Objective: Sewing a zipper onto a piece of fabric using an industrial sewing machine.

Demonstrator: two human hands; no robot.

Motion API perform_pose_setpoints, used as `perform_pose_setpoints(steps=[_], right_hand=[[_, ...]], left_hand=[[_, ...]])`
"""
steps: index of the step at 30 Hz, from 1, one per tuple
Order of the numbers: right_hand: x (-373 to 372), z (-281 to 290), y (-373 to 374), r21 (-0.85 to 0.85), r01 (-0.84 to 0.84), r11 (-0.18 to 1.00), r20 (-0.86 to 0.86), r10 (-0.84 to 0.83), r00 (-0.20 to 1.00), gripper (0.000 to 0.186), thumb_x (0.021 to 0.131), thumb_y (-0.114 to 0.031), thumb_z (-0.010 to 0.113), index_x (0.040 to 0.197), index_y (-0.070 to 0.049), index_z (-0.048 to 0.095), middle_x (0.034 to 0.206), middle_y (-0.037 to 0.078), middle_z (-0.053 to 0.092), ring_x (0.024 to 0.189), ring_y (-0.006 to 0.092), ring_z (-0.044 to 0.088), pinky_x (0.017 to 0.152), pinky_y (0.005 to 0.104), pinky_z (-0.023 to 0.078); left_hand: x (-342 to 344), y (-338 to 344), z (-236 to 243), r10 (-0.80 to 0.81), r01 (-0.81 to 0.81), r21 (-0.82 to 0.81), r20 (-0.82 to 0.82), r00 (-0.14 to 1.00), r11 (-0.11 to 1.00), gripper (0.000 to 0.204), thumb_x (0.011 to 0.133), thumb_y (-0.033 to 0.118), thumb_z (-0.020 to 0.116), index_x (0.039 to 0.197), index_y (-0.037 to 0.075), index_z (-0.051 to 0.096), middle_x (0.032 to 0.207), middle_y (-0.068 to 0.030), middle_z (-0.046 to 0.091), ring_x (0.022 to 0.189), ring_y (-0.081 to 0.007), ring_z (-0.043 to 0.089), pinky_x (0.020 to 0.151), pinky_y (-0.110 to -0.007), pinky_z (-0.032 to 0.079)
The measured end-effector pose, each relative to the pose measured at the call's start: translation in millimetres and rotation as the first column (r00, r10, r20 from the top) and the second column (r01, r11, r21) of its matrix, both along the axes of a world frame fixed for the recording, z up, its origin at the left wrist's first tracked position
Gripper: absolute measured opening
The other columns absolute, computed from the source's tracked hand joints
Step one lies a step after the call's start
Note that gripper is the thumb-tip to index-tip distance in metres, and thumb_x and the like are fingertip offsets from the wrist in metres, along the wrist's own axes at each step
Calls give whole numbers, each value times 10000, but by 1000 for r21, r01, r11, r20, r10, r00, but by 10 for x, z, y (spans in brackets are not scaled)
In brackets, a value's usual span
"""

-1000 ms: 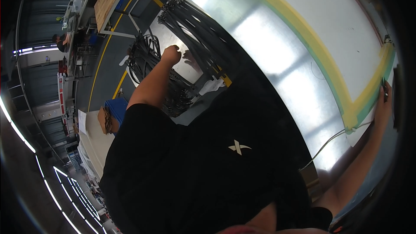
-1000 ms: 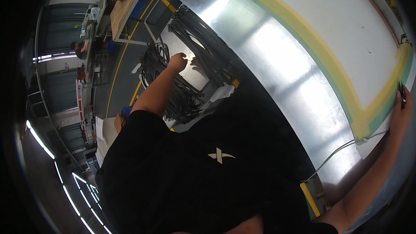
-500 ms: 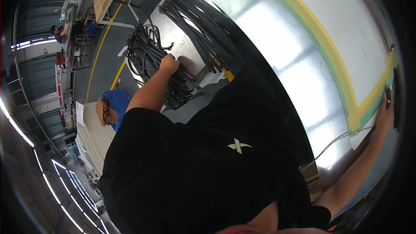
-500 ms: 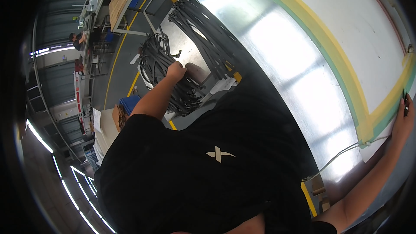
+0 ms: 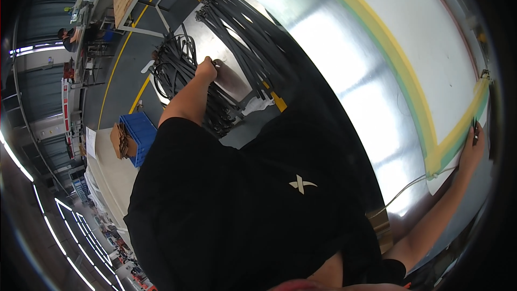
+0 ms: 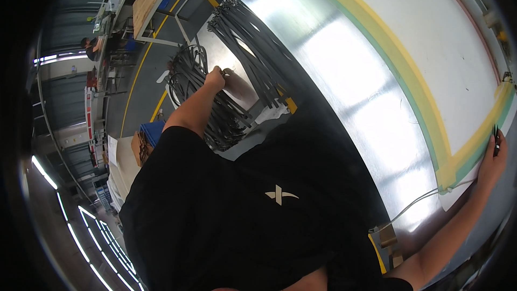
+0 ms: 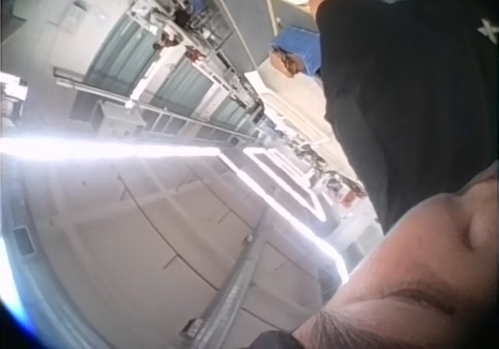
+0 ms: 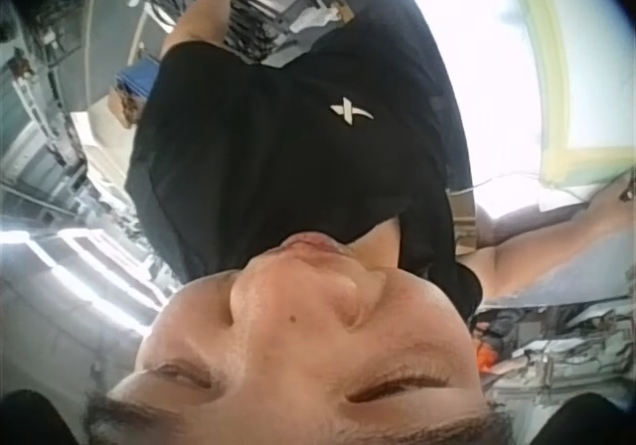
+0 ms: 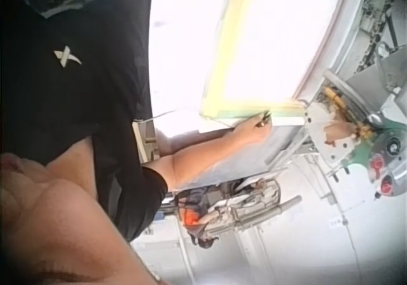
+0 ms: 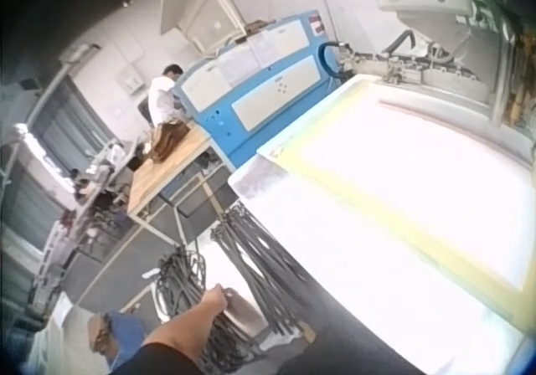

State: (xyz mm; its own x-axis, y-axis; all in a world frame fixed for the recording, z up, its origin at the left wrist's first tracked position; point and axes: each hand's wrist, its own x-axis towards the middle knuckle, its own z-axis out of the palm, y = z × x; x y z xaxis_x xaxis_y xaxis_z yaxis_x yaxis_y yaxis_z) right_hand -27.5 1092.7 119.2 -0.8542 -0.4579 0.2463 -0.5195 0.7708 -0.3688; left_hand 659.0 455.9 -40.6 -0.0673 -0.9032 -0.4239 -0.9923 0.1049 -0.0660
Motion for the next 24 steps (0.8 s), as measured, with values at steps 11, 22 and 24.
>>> perform_pose_setpoints(steps=[11,22,24], right_hand=[[156,100,-132,-8,29,1000,25,-29,999,435,1099,-284,587,1463,-46,609,1305,121,710,1057,193,675,954,325,529],[102,49,-87,-11,-6,1000,4,6,1000,430,1100,-265,589,1456,-27,608,1315,139,701,1057,213,685,960,333,534],[124,52,-119,-39,-11,999,6,11,1000,430,1099,-265,590,1457,-29,607,1311,140,703,1055,214,685,957,333,534]], left_hand=[[-87,148,199,-355,384,-53,282,891,922,279,1045,125,484,1292,40,580,1355,-236,622,1180,-437,679,1015,-495,560],[-224,375,255,-254,268,-59,175,951,962,340,998,166,601,1299,21,541,1286,-234,650,1182,-403,686,975,-492,567],[-122,348,185,-302,324,-63,229,925,944,289,980,122,613,1256,39,585,1288,-197,629,1154,-380,699,976,-461,573]])
